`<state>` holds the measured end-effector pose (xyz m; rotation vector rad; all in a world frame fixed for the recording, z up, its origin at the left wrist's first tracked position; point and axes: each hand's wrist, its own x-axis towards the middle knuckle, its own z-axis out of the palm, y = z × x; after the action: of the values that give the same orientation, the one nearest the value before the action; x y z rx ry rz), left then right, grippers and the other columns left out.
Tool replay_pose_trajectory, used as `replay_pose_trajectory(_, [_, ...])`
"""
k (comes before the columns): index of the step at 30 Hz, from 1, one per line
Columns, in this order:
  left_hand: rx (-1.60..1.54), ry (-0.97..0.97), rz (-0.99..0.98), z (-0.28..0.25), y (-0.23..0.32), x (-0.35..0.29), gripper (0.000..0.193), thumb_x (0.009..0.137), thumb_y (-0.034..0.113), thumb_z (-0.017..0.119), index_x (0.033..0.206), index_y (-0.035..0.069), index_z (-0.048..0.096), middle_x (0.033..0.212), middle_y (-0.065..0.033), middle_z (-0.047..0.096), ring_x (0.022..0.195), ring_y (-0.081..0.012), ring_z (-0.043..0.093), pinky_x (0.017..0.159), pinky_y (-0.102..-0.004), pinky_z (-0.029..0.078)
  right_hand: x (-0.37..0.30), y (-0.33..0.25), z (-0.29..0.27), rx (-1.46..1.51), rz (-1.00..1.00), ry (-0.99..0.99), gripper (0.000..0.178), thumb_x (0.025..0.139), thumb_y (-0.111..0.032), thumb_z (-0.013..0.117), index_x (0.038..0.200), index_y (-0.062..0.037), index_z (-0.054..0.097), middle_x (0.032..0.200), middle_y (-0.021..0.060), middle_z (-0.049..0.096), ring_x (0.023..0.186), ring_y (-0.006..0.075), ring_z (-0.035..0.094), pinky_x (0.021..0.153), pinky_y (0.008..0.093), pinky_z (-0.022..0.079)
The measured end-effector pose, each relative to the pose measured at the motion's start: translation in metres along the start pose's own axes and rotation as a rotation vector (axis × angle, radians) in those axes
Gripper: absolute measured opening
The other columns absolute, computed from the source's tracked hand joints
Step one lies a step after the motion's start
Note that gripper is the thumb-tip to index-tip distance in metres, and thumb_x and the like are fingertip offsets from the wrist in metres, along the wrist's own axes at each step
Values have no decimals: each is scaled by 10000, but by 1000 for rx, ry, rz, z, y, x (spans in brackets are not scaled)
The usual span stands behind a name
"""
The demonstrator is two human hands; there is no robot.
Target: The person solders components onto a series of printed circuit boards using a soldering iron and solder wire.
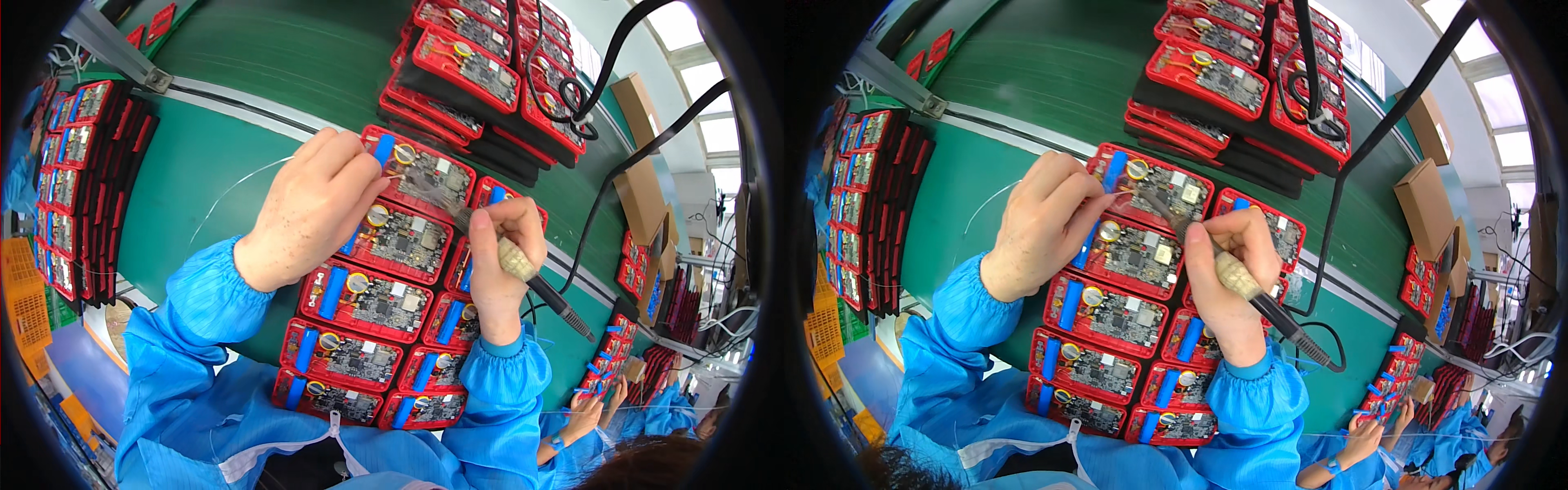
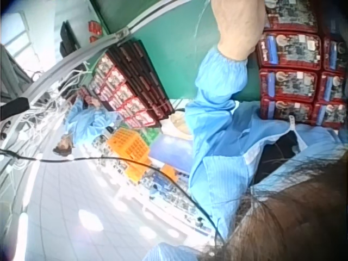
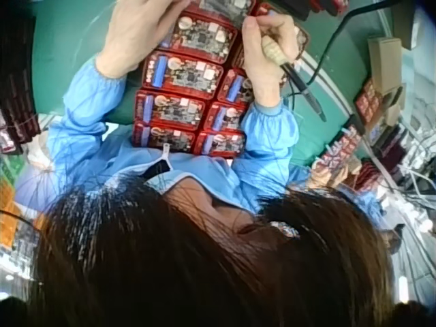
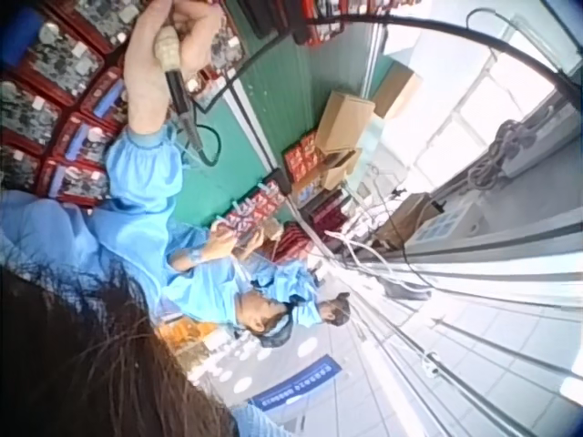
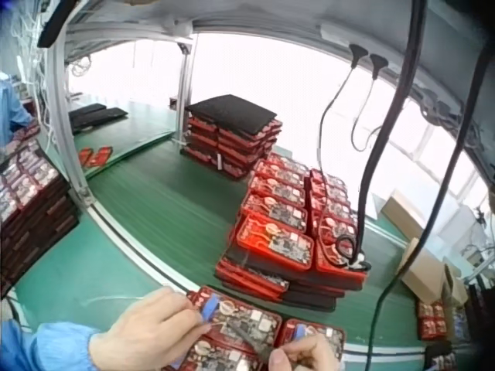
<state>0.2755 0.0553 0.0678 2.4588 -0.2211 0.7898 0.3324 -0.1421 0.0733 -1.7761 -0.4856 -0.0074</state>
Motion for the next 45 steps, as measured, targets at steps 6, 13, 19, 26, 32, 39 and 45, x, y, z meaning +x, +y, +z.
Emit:
replay_pose_trajectory(6, [32, 83, -12, -31, -5, -21, 128, 731, 93, 690, 791, 53, 585, 767, -107, 511, 721, -296, 516, 618, -394, 443, -11, -6, -10, -33, -54, 145, 155, 901, -208, 565, 805, -110, 492, 706, -62, 425, 607, 23, 379, 492, 191, 280])
replay_pose_trajectory(13, [-225, 295, -270, -9, -39, -70, 155, 816, 160, 666, 774, 49, 567, 776, -79, 536, 755, -255, 530, 648, -364, 441, -41, 7, -60, 126, 430, 124, 100, 864, -40, 506, 959, -66, 523, 665, 45, 537, 528, 62, 436, 483, 204, 360])
replay_pose_trajectory(19, [-64, 74, -398, 5, -65, -83, 196, 834, 212, 637, 783, 47, 544, 776, -90, 527, 798, -268, 526, 678, -381, 442, -50, 6, -58, 169, 196, -42, 107, 867, -54, 538, 973, -53, 520, 667, 47, 543, 540, 66, 457, 497, 203, 377])
replay_pose_trajectory(26, [7, 105, -295, 12, -68, -88, 127, 818, 155, 589, 813, 35, 546, 831, -125, 534, 837, -310, 515, 734, -399, 440, -56, 51, -77, 693, 168, -381, 300, 865, -194, 644, 1088, -40, 513, 818, 62, 593, 627, 82, 524, 597, 208, 439])
replay_pose_trajectory(32, [60, 96, -305, 22, -65, -99, 102, 841, 114, 542, 862, 15, 546, 874, -144, 539, 860, -321, 522, 775, -418, 440, -32, 66, -73, 511, -85, -372, 341, 862, -236, 648, 1106, -41, 511, 862, 68, 593, 657, 88, 532, 619, 217, 446])
replay_pose_trajectory(39, [123, 237, -207, 21, -69, -82, 118, 864, 131, 533, 852, 14, 527, 864, -153, 514, 842, -331, 508, 745, -412, 439, -62, 4, -56, 50, 148, -332, 585, 846, -375, 657, 1279, -95, 381, 1141, -5, 562, 1057, 163, 512, 877, 304, 435])
replay_pose_trajectory(45, [66, 238, -223, 26, -81, -78, 134, 856, 141, 553, 872, 11, 529, 878, -143, 519, 854, -332, 525, 741, -417, 448, -67, 29, -48, 82, 137, -248, 571, 847, -370, 653, 1277, -91, 402, 1071, 28, 581, 962, 194, 533, 808, 315, 450])
